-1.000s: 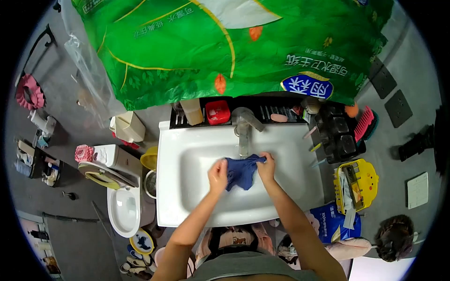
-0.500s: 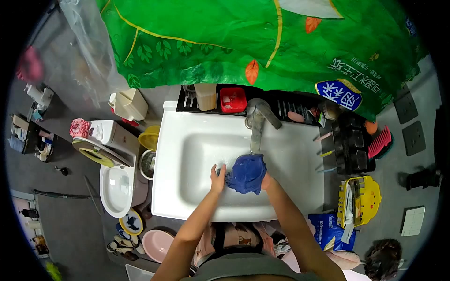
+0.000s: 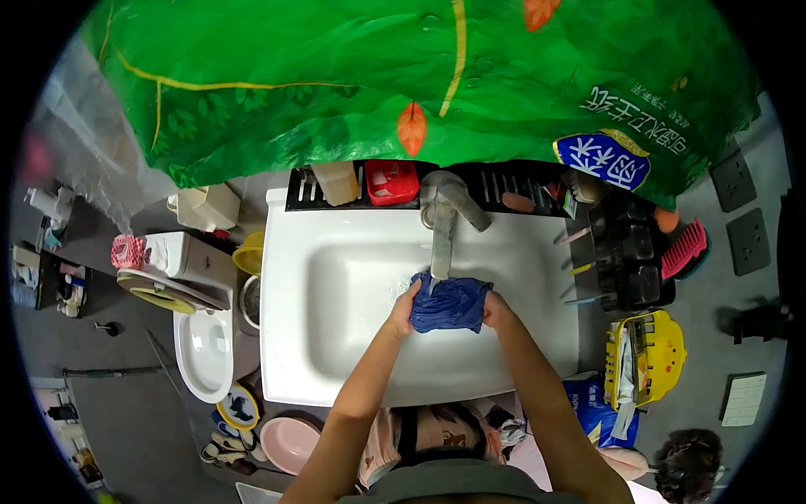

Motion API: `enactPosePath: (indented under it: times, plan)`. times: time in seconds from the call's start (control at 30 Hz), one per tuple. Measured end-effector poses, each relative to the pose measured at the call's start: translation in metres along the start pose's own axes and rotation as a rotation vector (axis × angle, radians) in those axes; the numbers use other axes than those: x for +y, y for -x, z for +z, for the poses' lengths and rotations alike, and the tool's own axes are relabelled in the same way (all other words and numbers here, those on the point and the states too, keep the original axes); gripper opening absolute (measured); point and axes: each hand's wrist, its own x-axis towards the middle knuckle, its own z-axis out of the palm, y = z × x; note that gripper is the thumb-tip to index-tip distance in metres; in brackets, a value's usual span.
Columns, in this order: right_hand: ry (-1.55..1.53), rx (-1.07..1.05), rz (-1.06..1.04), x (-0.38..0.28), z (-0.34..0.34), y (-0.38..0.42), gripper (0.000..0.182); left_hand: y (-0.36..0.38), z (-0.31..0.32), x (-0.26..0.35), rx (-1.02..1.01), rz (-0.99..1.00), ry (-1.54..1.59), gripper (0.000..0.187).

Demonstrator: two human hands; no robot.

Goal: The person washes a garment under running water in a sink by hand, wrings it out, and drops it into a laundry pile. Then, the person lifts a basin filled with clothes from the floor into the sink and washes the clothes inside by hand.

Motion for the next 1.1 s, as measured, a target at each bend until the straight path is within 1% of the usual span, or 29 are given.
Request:
enactPosePath:
  times: [0.03,0.07,0.1,0.13,0.17,0.2,0.27,0.3,0.37,0.4,0.47,0.5,0.53,0.6,0.63,0.7,0.73,0.77,0.8,0.87,0.9,0.93,1.0,1.03,1.1]
  plan:
    - [0.046,0.169,0.029,0.010,-0.007,-0.009,0.041,-0.001,0.000,-0.003,-0.014,0.038,0.054,0.046]
    - [0.091,0.338,0.061,0.020,-0.012,-0.013,0.043,0.001,0.007,-0.006,0.052,0.178,0.021,0.046]
    - [-0.027,0.241,0.119,0.030,-0.006,-0.009,0.051,0.004,0.016,-0.011,0.117,0.319,-0.012,0.046]
    - [-0.265,0.188,0.248,0.036,0.003,-0.011,0.052,0.006,0.022,-0.017,0.182,0.458,-0.047,0.046]
    - [-0.503,0.132,0.373,0.036,0.022,-0.001,0.052,0.005,0.023,-0.023,0.214,0.552,-0.134,0.045]
    - [-0.697,-0.024,0.336,0.024,0.048,0.024,0.060,0.008,0.028,-0.030,0.341,0.612,-0.302,0.038]
    - [-0.626,-0.504,0.155,0.032,0.050,0.011,0.057,0.016,0.032,-0.046,0.364,0.719,-0.553,0.032]
    - [-0.610,-0.414,0.128,0.034,0.056,0.006,0.054,0.023,0.037,-0.056,0.472,0.816,-0.674,0.027]
    - [-0.576,-0.240,0.072,0.037,0.068,-0.007,0.047,0.030,0.024,-0.066,0.507,0.947,-1.064,0.021]
    - [-0.463,-0.137,-0.032,0.040,0.072,-0.011,0.042,0.029,0.014,-0.067,0.540,0.992,-1.260,0.020]
    - [-0.234,0.072,-0.235,0.049,0.079,-0.018,0.033,0.015,0.004,-0.054,0.609,0.839,-0.532,0.020]
    - [-0.284,0.278,-0.268,0.042,0.093,0.001,0.025,0.007,0.001,-0.047,0.619,0.741,-0.171,0.020]
    - [-0.260,0.234,-0.292,0.048,0.091,-0.002,0.024,-0.006,-0.017,-0.043,0.652,0.727,-0.152,0.022]
    - [-0.201,0.149,-0.336,0.066,0.079,-0.013,0.022,0.009,0.012,-0.025,0.561,0.530,0.088,0.026]
    - [-0.223,0.085,-0.336,0.072,0.072,-0.020,0.020,0.005,0.002,-0.022,0.367,0.448,0.091,0.030]
    - [-0.319,-0.048,-0.196,0.047,0.072,-0.002,0.021,-0.008,-0.029,-0.019,-0.012,0.276,0.095,0.037]
    - [-0.369,-0.114,-0.127,0.037,0.071,0.004,0.021,-0.012,-0.037,-0.018,0.000,0.271,0.080,0.033]
    - [-0.346,-0.155,-0.077,0.039,0.061,-0.004,0.022,-0.017,-0.043,-0.018,0.008,0.267,0.063,0.030]
    - [-0.378,-0.150,-0.074,0.042,0.054,-0.013,0.024,-0.020,-0.040,-0.016,0.013,0.263,0.048,0.027]
    - [-0.438,-0.139,-0.067,0.049,0.044,-0.030,0.027,-0.017,-0.023,-0.016,0.090,0.497,-0.174,0.022]
    - [-0.444,-0.117,-0.172,0.048,0.051,-0.029,0.037,-0.012,-0.012,-0.017,0.132,0.614,-0.285,0.020]
    - [-0.487,-0.195,-0.045,0.046,0.052,-0.024,0.042,-0.011,-0.009,-0.020,0.197,0.804,-0.547,0.019]
    - [-0.575,-0.350,0.214,0.018,0.069,0.019,0.051,-0.009,-0.004,-0.032,0.326,1.167,-1.087,0.020]
    - [-0.652,-0.502,0.157,0.025,0.069,0.014,0.062,-0.004,0.006,-0.035,0.292,1.396,-1.180,0.027]
    - [-0.686,-0.573,0.113,0.043,0.063,-0.019,0.059,0.001,0.008,-0.045,0.255,1.521,-1.275,0.028]
